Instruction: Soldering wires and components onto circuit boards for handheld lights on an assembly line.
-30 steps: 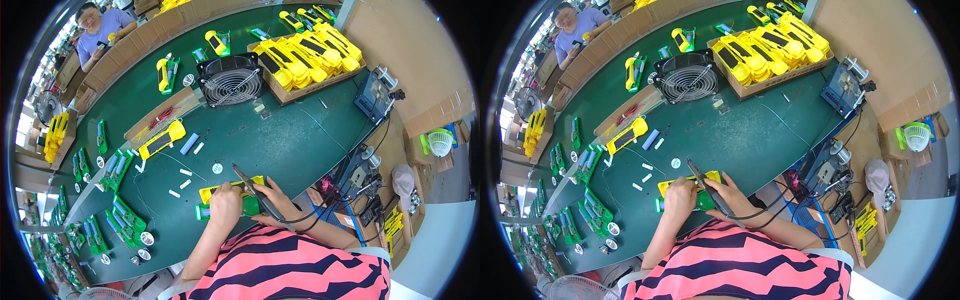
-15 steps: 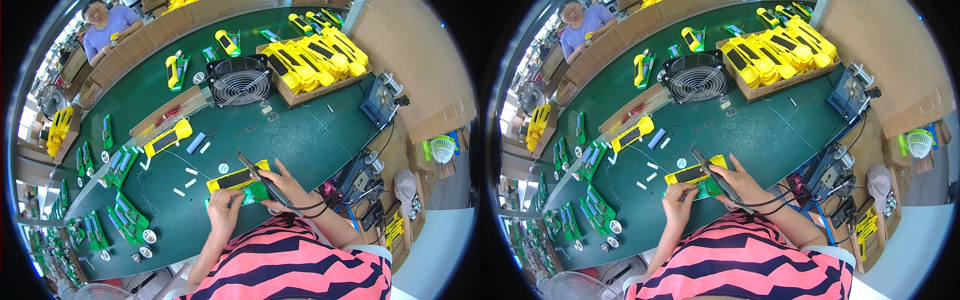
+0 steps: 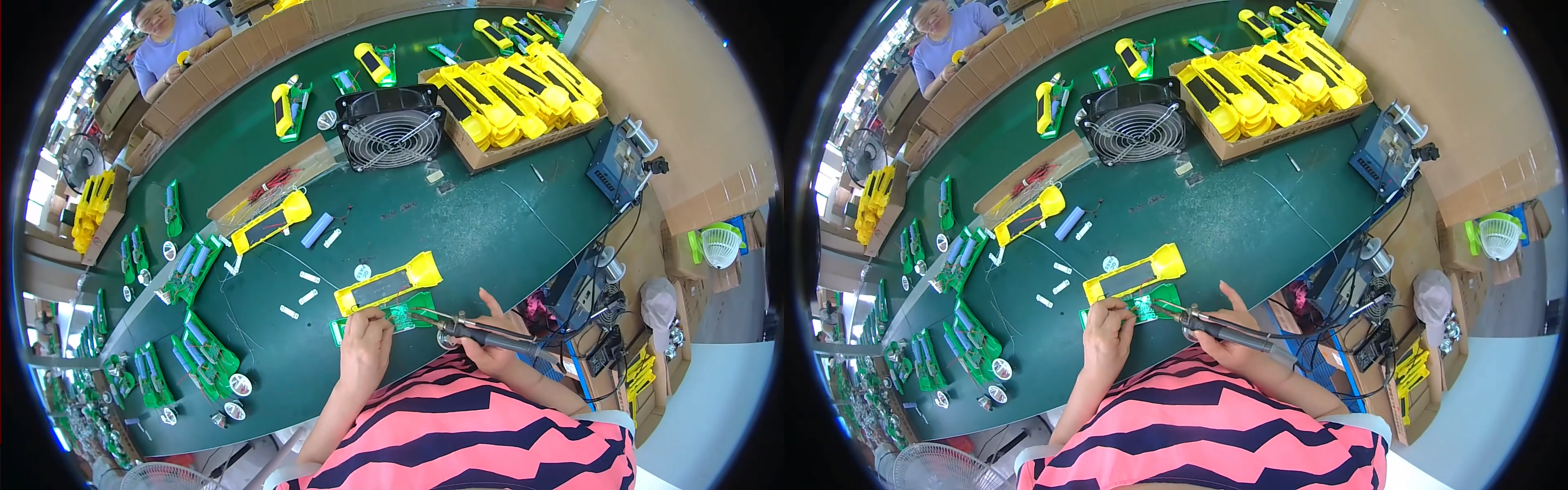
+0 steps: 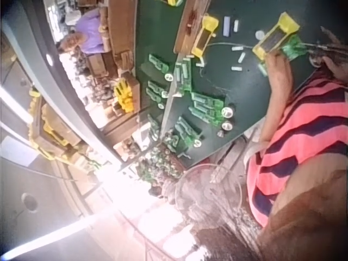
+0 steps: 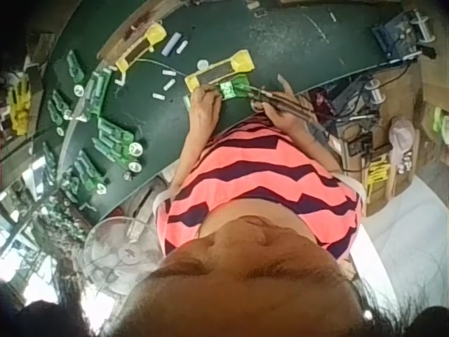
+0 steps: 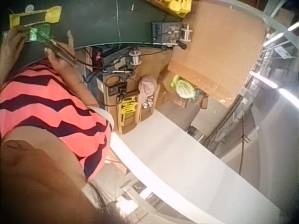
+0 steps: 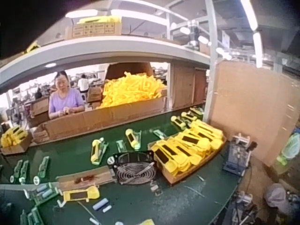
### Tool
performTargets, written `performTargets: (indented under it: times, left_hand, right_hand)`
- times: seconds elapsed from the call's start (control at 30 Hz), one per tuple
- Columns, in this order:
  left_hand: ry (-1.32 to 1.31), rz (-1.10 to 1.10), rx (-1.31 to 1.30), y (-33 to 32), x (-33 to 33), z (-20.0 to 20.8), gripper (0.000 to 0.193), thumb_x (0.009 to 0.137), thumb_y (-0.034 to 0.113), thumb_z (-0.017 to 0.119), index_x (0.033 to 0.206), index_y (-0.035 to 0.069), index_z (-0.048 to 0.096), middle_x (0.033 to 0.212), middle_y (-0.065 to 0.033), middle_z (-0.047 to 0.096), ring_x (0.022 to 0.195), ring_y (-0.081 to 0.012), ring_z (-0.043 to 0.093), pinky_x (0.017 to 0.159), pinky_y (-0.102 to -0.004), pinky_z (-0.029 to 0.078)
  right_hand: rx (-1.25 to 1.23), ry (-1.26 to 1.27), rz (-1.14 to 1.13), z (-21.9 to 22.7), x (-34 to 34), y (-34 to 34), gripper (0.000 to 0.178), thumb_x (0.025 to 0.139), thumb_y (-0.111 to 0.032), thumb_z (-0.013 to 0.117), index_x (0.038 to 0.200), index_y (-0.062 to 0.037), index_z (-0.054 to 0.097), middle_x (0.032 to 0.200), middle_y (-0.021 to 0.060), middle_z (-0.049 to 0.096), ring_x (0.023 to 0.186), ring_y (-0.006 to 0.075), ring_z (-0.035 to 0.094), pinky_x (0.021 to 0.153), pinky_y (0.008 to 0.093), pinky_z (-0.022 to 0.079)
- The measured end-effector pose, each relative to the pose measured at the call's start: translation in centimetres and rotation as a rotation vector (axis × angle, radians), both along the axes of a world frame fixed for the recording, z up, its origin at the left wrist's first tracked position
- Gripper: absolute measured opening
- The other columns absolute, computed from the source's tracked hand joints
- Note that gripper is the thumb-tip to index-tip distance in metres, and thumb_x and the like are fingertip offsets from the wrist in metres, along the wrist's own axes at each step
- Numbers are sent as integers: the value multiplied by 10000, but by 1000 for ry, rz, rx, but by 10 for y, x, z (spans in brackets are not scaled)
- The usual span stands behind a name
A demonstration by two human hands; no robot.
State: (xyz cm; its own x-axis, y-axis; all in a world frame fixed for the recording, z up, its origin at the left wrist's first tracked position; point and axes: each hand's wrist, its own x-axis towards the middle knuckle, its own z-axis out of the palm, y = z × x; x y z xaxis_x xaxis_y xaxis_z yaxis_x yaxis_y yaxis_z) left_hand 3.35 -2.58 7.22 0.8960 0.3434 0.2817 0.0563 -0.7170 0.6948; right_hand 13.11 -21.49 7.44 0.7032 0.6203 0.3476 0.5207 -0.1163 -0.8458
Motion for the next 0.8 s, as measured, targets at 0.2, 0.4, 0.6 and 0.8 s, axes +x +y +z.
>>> performTargets:
  times: [0.2, 0.4, 0.6, 0.8]
  left_hand:
    - [7, 56, -50, -4, 2, 1, 151, 594, -58, 647, 694, 0, 549, 840, -107, 508, 755, -264, 515, 641, -334, 435]
    - [34, 83, -71, -5, 4, 2, 144, 575, -56, 646, 656, 5, 545, 832, -101, 509, 761, -258, 514, 644, -335, 436]
    - [40, 91, -67, -6, 8, 1, 145, 561, -58, 639, 641, 5, 536, 824, -102, 505, 759, -260, 511, 648, -341, 436]
    - [60, 87, -72, -6, 9, 2, 142, 558, -64, 633, 635, 2, 533, 823, -105, 501, 758, -265, 510, 649, -343, 435]
  right_hand:
    - [238, 252, -200, -32, -22, 4, 127, 714, -66, 631, 830, -30, 590, 753, 55, 596, 689, 156, 593, 946, 508, 316]
    - [222, 278, -199, -29, -20, 6, 134, 722, -80, 633, 838, -27, 592, 736, 55, 599, 683, 149, 590, 940, 497, 319]
    - [207, 280, -187, -31, -19, 6, 135, 725, -83, 633, 840, -27, 591, 724, 54, 602, 689, 150, 592, 937, 496, 319]
    - [197, 253, -160, -28, -17, 3, 148, 727, -79, 633, 859, -29, 589, 727, 50, 605, 708, 148, 595, 938, 496, 317]
